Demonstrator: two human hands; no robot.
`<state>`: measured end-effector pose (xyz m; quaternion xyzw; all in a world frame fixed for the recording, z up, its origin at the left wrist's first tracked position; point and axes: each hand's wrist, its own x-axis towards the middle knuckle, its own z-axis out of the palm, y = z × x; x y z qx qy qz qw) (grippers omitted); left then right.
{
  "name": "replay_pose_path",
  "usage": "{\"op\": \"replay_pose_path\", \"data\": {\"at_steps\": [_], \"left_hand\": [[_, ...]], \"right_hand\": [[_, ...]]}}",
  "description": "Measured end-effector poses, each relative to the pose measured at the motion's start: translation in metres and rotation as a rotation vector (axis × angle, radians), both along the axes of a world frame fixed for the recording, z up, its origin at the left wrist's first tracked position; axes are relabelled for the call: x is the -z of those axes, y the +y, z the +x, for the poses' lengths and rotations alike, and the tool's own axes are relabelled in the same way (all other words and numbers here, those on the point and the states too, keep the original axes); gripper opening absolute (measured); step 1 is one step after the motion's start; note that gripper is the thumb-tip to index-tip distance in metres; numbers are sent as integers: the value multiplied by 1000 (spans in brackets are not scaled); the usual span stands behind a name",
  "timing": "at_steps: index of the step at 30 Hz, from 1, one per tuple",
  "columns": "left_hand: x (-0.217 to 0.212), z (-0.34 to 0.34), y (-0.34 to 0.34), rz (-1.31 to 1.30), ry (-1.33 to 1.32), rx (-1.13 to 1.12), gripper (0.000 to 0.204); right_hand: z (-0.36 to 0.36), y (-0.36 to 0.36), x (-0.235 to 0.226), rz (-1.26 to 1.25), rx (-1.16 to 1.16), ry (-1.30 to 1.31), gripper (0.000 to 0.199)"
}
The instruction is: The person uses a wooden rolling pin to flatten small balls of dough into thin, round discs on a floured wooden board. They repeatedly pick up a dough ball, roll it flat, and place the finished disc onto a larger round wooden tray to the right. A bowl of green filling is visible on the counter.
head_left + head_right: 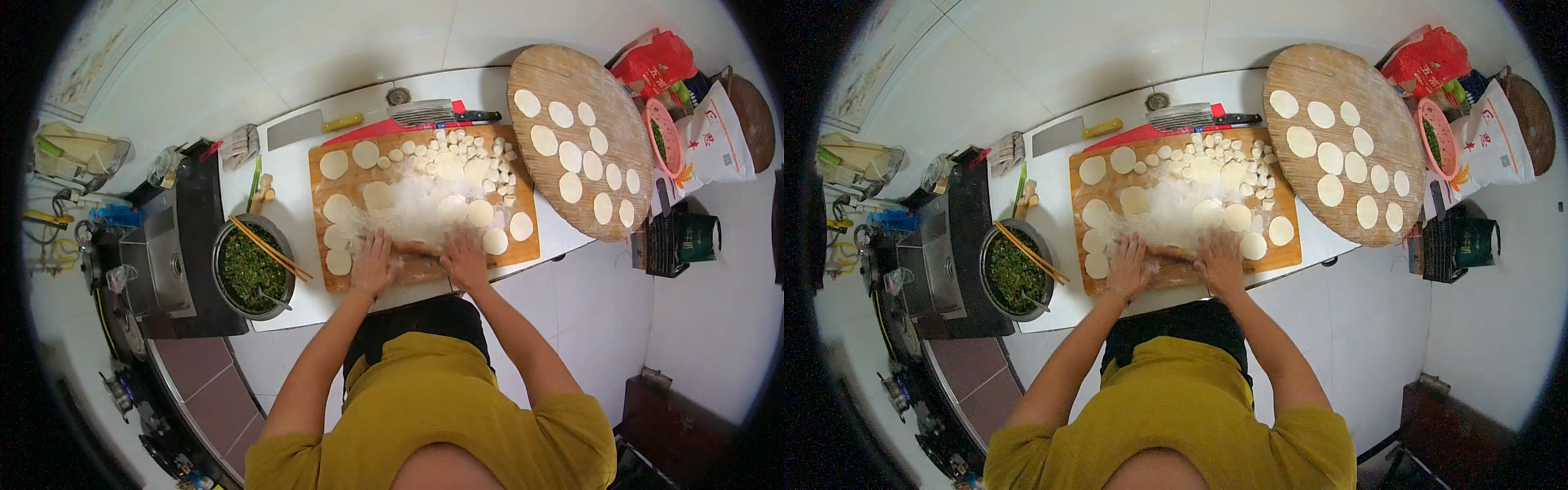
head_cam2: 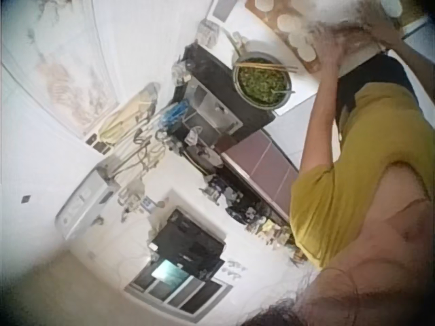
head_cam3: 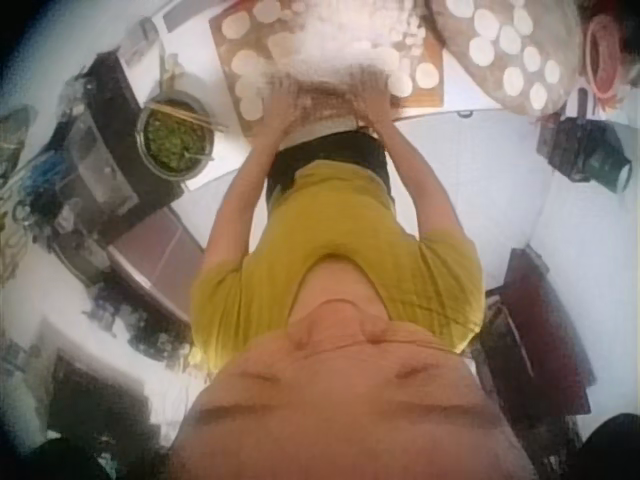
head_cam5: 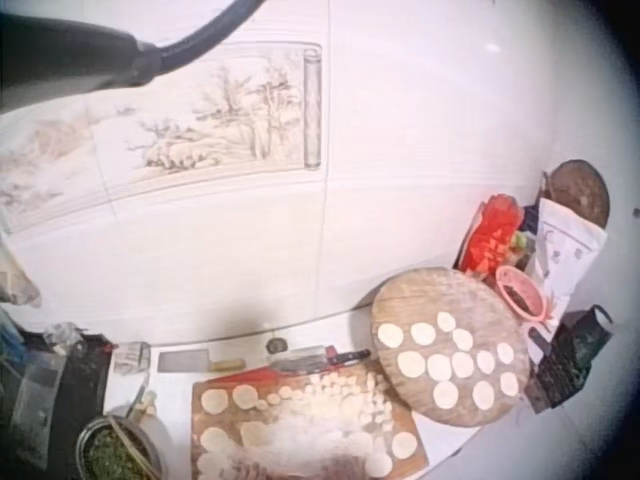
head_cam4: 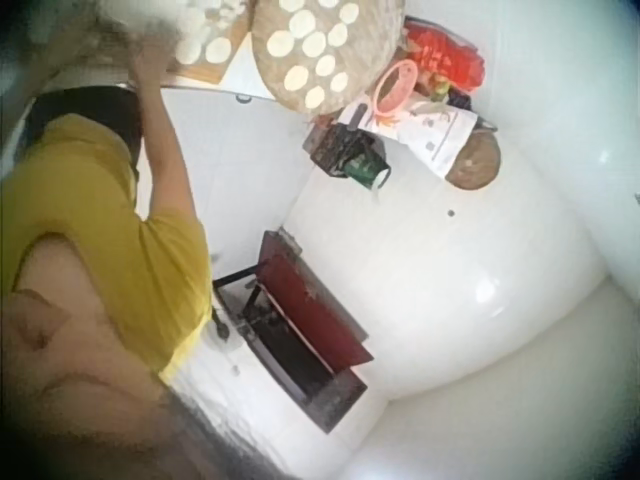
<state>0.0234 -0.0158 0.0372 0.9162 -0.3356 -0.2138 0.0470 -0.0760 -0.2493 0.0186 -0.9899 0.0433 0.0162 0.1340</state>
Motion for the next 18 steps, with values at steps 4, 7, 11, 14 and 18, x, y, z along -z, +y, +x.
{"op": "replay_pose_path", "data": {"at_steps": [4, 7, 11, 14, 18], "left_hand": [[22, -3, 9, -12, -66, -27, 76], [38, 44, -18, -204, -115, -127, 77], [8, 37, -17, -47, -36, -18, 74], [4, 7, 8, 76, 4, 43, 76], [22, 28, -6, -45, -34, -65, 77]], "right_hand": [[14, 5, -9, -93, 3, -69, 68], [55, -11, 11, -77, 149, -233, 65], [24, -5, 19, -101, 138, -95, 63], [-3, 9, 2, -54, 95, -27, 65], [35, -1, 2, -103, 129, -104, 69]]}}
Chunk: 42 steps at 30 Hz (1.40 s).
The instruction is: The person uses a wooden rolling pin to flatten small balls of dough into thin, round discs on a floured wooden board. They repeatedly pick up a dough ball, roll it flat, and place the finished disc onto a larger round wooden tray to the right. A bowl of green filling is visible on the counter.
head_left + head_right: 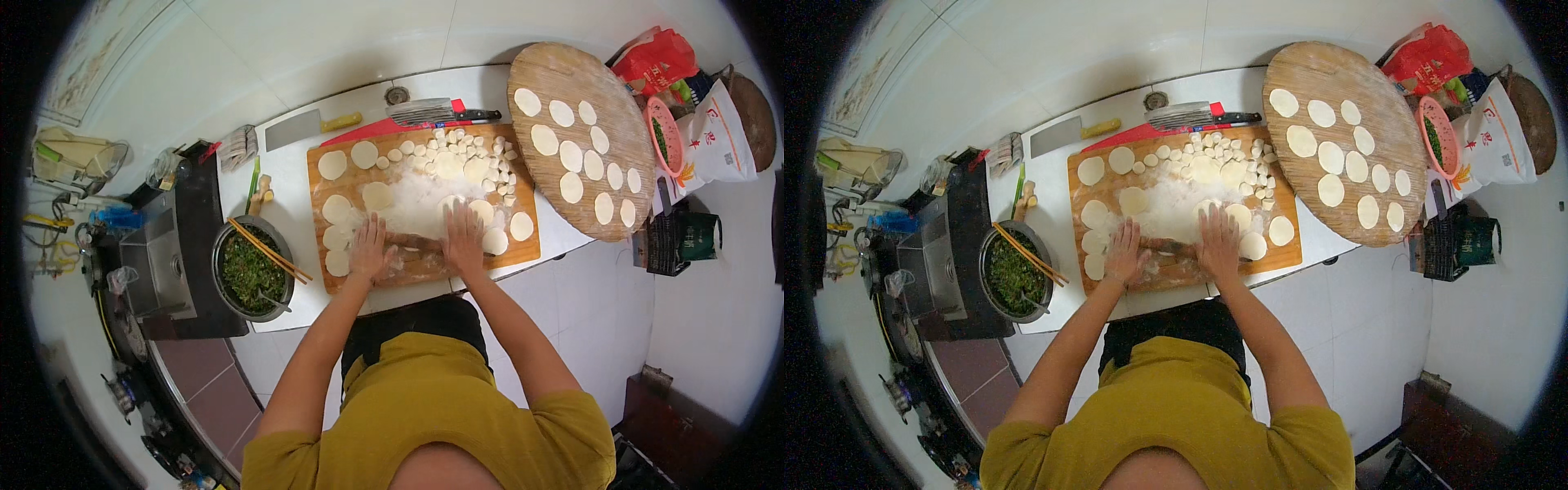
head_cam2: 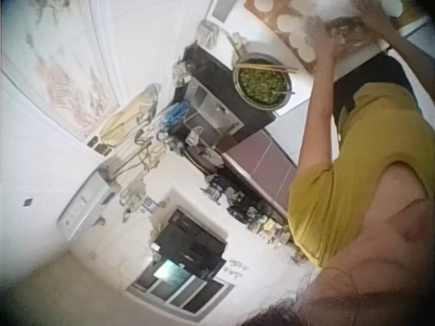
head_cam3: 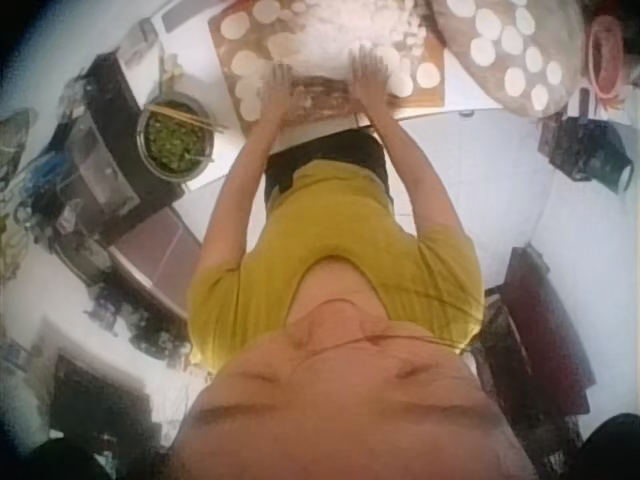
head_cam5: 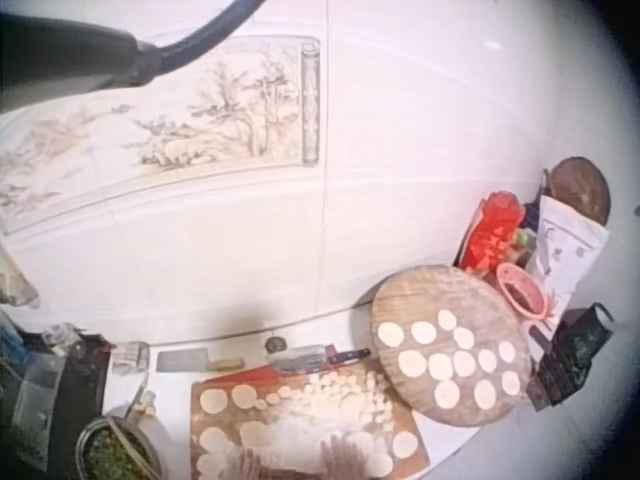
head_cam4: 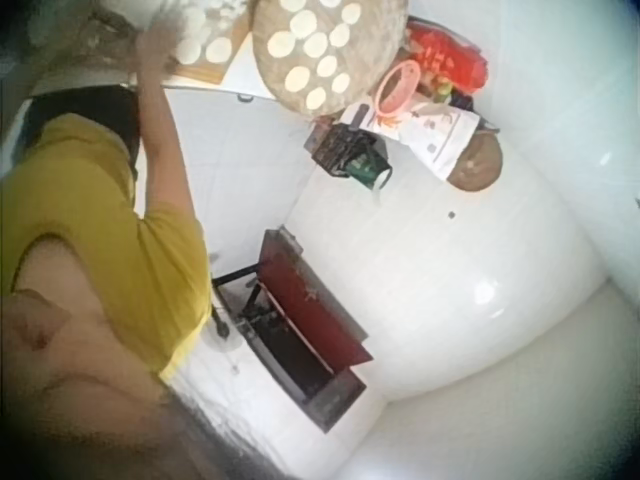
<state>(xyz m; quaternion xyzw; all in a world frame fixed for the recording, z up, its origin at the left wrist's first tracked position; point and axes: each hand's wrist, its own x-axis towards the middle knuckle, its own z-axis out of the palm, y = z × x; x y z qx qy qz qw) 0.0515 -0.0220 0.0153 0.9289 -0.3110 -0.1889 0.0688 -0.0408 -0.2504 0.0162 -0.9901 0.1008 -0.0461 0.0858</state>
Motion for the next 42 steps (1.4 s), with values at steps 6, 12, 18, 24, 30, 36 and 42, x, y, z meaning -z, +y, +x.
{"op": "replay_pose_path", "data": {"at_steps": [6, 12, 18, 24, 30, 36, 42], "left_hand": [[-2, 13, -10, -26, -34, 26, 78], [-5, -28, 16, 25, -70, 11, 77], [-25, -38, -18, -388, -201, -418, 64], [-21, -54, -69, -934, 737, -928, 43], [-31, -58, -92, -1068, 903, -900, 34], [65, -27, -52, -889, 844, -749, 25], [11, 27, -24, -332, -104, -2, 38]], "right_hand": [[-9, 3, 12, 38, 36, 41, 67], [-50, 15, 14, 117, -200, -28, 50], [-43, -7, -9, 569, -123, 129, 31], [-53, -14, -34, 792, -92, -10, 27], [-60, -37, -37, 1269, 50, 269, 27], [-64, -51, -65, 1833, 474, 481, 25], [-83, -65, -53, 1668, 510, 344, 33]]}}
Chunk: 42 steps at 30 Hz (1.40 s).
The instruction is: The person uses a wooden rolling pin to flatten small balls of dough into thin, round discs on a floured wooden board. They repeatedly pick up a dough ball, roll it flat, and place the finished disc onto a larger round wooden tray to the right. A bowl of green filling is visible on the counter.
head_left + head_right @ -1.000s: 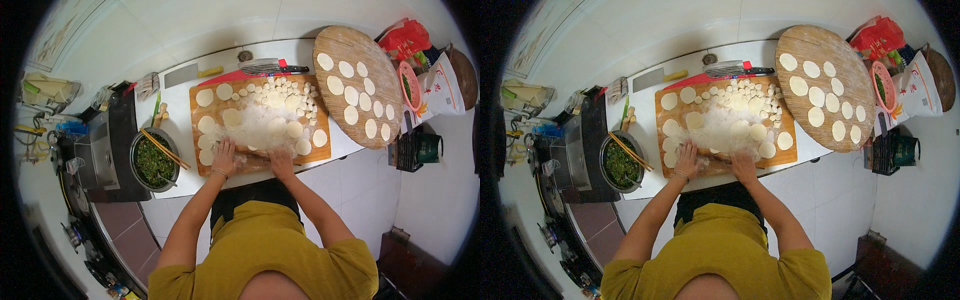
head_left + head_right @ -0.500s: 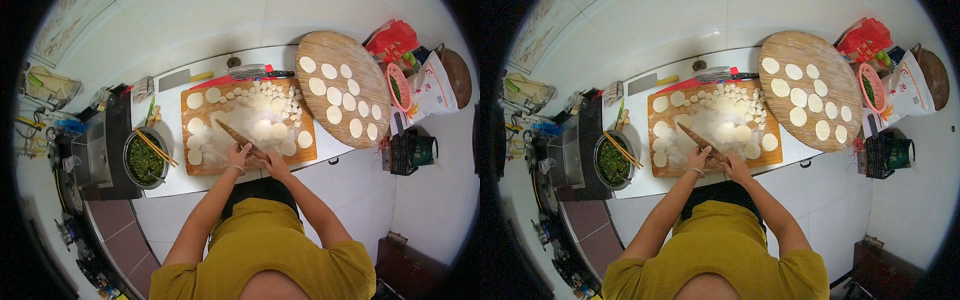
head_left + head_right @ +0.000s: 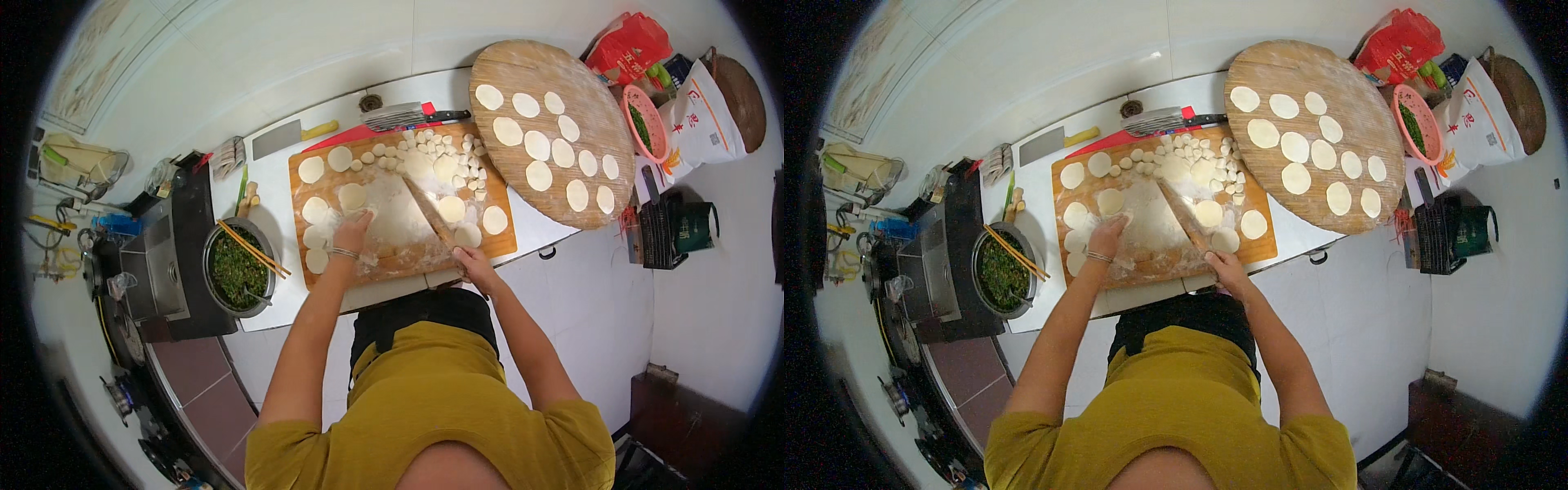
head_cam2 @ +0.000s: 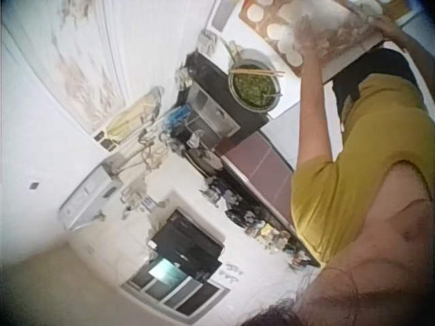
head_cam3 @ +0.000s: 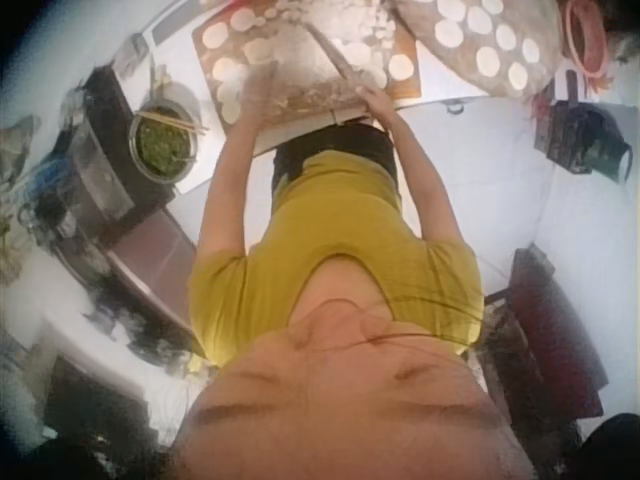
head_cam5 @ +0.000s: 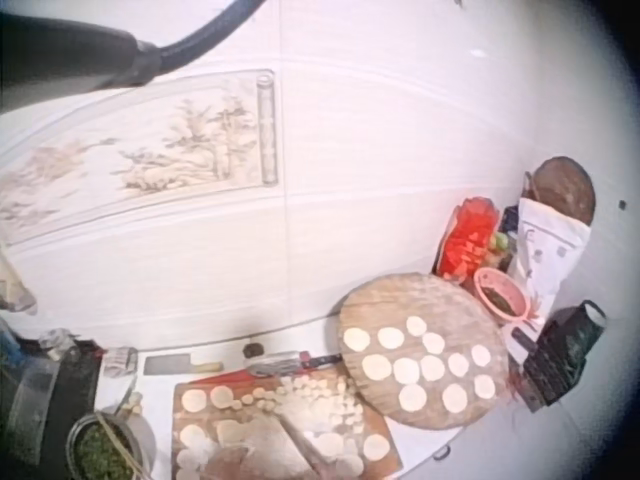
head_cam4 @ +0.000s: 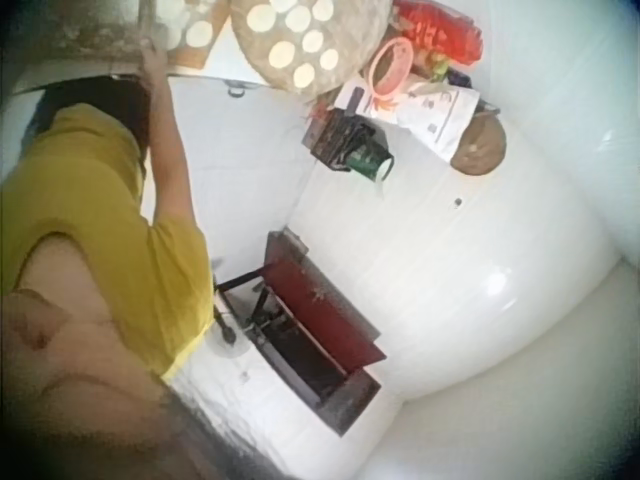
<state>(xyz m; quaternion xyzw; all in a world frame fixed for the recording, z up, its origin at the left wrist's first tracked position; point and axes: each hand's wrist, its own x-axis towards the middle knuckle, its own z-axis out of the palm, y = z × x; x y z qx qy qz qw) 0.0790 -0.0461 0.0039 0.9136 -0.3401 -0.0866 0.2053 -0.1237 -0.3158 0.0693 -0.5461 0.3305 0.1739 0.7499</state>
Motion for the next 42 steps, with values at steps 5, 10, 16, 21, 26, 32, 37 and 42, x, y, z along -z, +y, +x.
{"op": "replay_pose_path", "data": {"at_steps": [5, 10, 16, 21, 26, 32, 37, 42], "left_hand": [[7, -4, 32, 178, -213, 226, 57], [13, -32, 5, 248, -16, 24, 80], [-3, -26, -4, 188, 216, 540, 82], [-20, -44, 7, 156, 63, 281, 79], [-17, -75, 41, 313, 47, -22, 78], [19, -24, 26, 175, -35, -67, 80], [10, -34, 43, 161, -23, 59, 78], [14, -33, 47, 212, 4, 2, 79]], "right_hand": [[-11, 0, -6, -78, 59, -21, 31], [-19, 6, 22, -219, 96, -42, 29], [-2, 10, 0, -774, -161, -254, 24], [15, 11, 7, -1157, -484, -310, 29], [47, 29, 22, -1256, -851, -484, 33], [91, 41, 73, -1680, -526, -589, 57], [56, 61, 56, -1604, -589, -310, 63], [75, 76, 32, -1596, -513, -314, 64]]}}
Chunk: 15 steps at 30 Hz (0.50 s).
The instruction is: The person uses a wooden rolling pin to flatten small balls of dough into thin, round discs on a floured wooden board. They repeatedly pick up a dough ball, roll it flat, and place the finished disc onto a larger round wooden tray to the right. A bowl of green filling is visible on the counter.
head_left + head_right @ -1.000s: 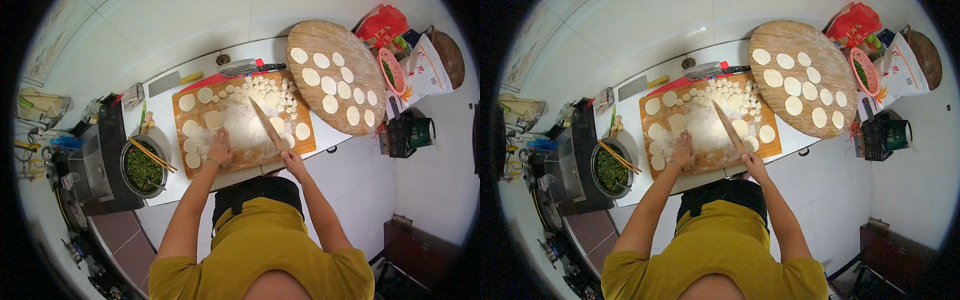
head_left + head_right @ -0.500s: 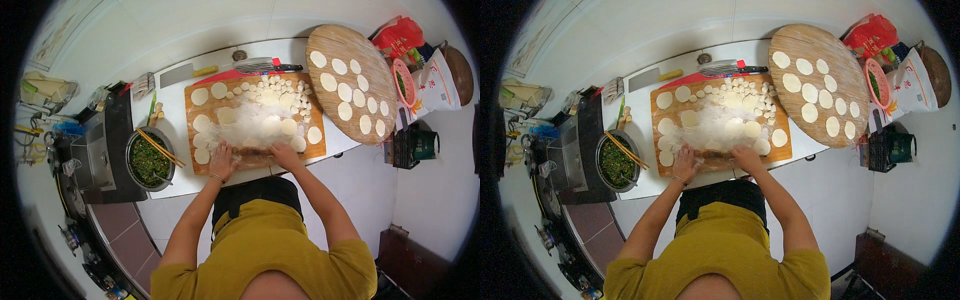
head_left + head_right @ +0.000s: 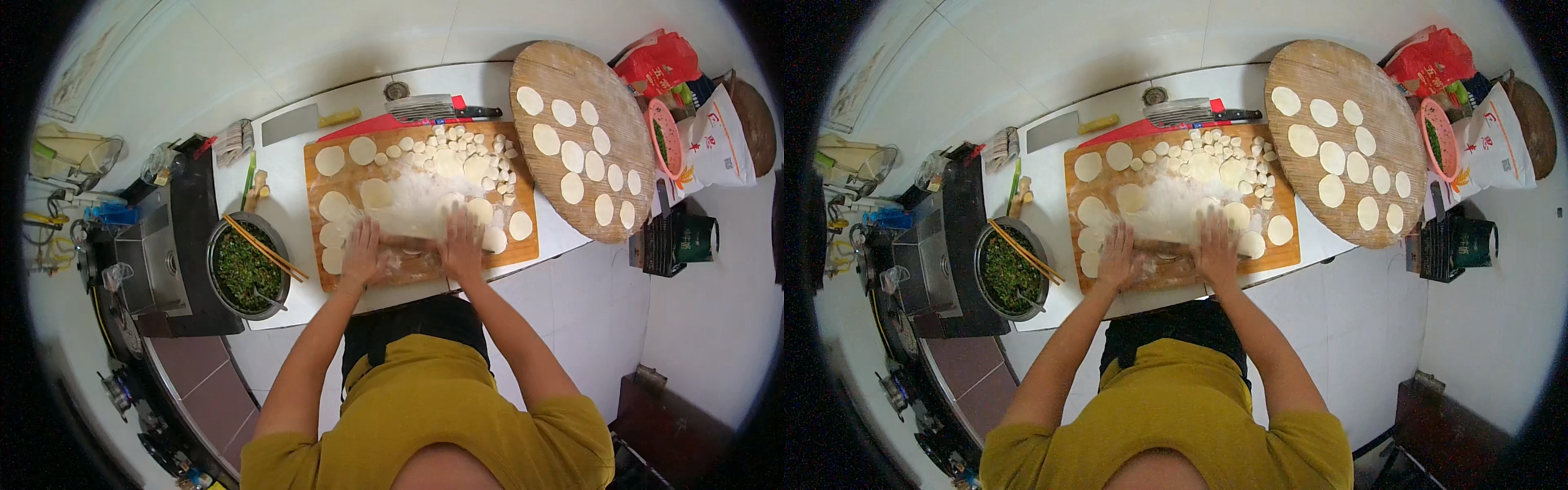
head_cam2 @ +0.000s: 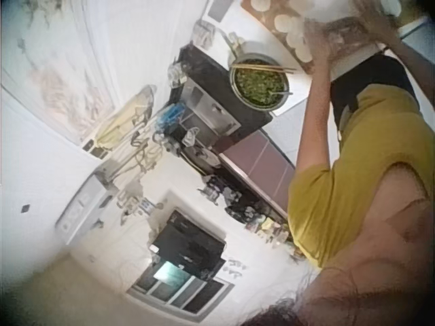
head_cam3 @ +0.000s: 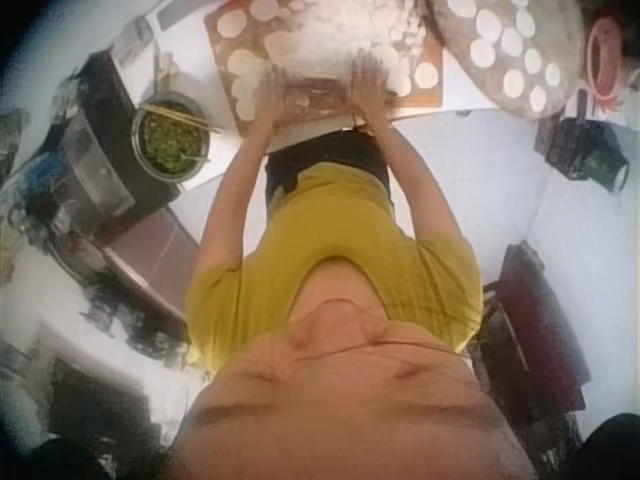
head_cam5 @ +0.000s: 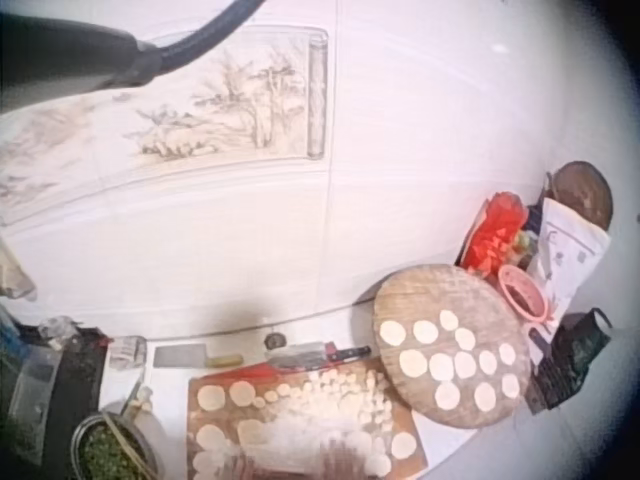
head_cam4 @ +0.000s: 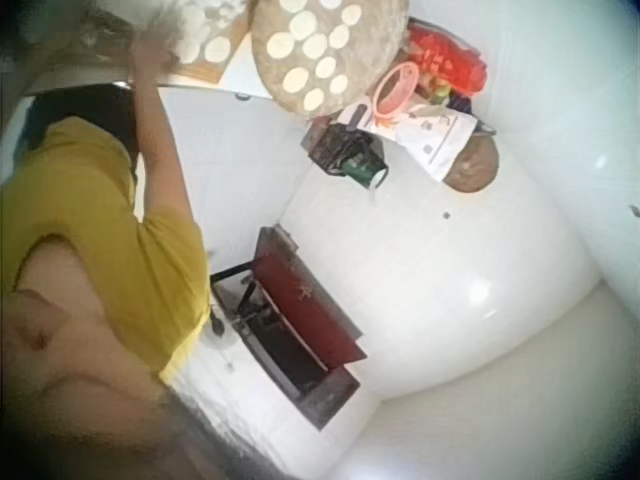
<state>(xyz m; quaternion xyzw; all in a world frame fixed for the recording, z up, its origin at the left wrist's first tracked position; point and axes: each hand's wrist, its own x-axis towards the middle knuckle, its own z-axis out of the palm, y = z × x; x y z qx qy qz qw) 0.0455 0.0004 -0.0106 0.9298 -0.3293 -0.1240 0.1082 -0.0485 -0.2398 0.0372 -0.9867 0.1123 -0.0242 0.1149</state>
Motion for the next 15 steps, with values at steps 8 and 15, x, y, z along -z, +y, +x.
{"op": "replay_pose_path", "data": {"at_steps": [8, 15], "left_hand": [[-12, -1, 0, 56, 41, 67, 81], [-13, 40, -38, -4, -25, -52, 83]], "right_hand": [[-31, -6, 35, 36, 56, 49, 66], [20, -12, 25, -91, 196, -78, 67]]}}
